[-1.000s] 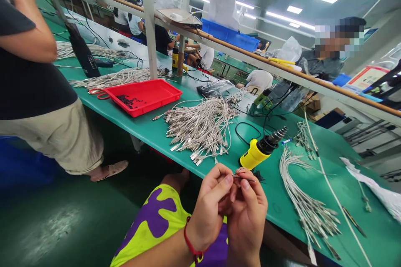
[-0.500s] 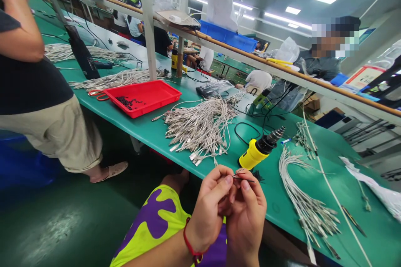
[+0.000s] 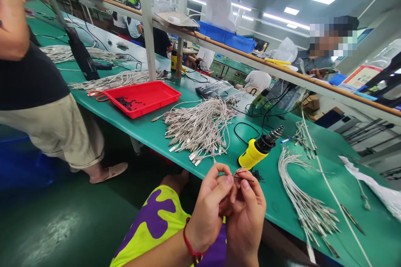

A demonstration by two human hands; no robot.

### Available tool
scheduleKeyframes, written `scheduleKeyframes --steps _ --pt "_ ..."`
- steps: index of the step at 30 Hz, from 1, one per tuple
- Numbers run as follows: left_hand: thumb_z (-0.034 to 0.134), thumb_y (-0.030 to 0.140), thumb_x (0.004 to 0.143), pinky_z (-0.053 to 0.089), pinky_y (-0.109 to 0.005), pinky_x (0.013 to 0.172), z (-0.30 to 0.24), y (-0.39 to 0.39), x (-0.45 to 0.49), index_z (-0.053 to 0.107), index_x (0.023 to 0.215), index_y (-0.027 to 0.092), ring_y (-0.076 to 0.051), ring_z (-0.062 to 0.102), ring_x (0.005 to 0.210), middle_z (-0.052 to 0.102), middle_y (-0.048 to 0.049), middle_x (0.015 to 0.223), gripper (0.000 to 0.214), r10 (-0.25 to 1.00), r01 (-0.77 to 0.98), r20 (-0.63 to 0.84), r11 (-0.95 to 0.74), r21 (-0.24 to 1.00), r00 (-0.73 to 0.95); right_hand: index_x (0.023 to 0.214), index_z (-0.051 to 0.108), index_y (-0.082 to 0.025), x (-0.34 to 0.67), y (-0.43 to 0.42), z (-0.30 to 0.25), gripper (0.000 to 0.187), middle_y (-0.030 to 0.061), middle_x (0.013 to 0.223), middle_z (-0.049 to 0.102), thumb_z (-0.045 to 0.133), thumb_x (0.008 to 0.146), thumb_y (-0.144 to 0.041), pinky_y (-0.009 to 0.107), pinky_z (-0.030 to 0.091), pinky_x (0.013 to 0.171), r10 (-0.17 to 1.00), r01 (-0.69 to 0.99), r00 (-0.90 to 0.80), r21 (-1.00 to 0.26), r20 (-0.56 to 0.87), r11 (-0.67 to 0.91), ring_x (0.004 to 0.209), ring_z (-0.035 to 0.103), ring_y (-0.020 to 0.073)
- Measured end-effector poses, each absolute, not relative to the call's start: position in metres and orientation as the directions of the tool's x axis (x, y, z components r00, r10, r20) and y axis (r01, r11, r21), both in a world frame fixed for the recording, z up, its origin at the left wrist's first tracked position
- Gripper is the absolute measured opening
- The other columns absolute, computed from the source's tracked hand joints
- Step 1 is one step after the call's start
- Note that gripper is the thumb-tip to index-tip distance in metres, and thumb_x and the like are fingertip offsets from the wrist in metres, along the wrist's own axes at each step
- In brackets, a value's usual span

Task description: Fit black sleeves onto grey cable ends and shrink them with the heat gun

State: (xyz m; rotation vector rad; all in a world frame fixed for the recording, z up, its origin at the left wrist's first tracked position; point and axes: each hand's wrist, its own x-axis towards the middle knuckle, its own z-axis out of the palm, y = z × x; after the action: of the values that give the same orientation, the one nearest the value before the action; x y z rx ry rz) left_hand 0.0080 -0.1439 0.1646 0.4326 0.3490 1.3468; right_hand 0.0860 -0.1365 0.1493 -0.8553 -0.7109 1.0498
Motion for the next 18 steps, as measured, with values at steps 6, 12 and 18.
scheduleKeyframes --steps 6,12,18 --pt "0.056 0.033 0.102 0.018 -0.018 0.043 0.164 -0.142 0.008 0.049 0.101 0.022 -0.005 0.022 0.046 0.048 0.0069 0.065 0.013 0.977 -0.860 0.048 0.158 0.486 0.207 0.093 0.078 -0.023 0.087 -0.136 0.149 0.011 0.0032 0.108 0.069 0.079 0.083 -0.029 0.026 0.056 0.080 0.927 -0.432 0.370 -0.871 0.067 0.235 0.096 0.068 0.0160" --pt "0.055 0.029 0.101 0.019 -0.018 0.045 0.160 -0.141 0.011 0.052 0.103 0.021 -0.005 0.023 0.047 0.050 0.0052 0.067 0.009 0.977 -0.872 0.063 0.151 0.466 0.203 0.095 0.077 -0.022 0.086 -0.134 0.154 0.014 0.0030 0.107 0.069 0.078 0.084 -0.030 0.022 0.056 0.070 0.934 -0.454 0.355 -0.867 0.037 0.207 0.081 0.066 0.0120" --pt "0.062 0.028 0.097 0.022 -0.020 0.049 0.161 -0.143 0.009 0.052 0.103 0.020 -0.005 0.031 0.052 0.053 0.0038 0.073 0.014 0.985 -0.846 0.061 0.104 0.524 0.159 0.122 0.067 -0.022 0.081 -0.138 0.160 0.030 0.0040 0.099 0.067 0.063 0.095 -0.034 0.025 0.054 0.064 0.943 -0.390 0.323 -0.897 0.078 0.208 0.068 0.061 0.0117"
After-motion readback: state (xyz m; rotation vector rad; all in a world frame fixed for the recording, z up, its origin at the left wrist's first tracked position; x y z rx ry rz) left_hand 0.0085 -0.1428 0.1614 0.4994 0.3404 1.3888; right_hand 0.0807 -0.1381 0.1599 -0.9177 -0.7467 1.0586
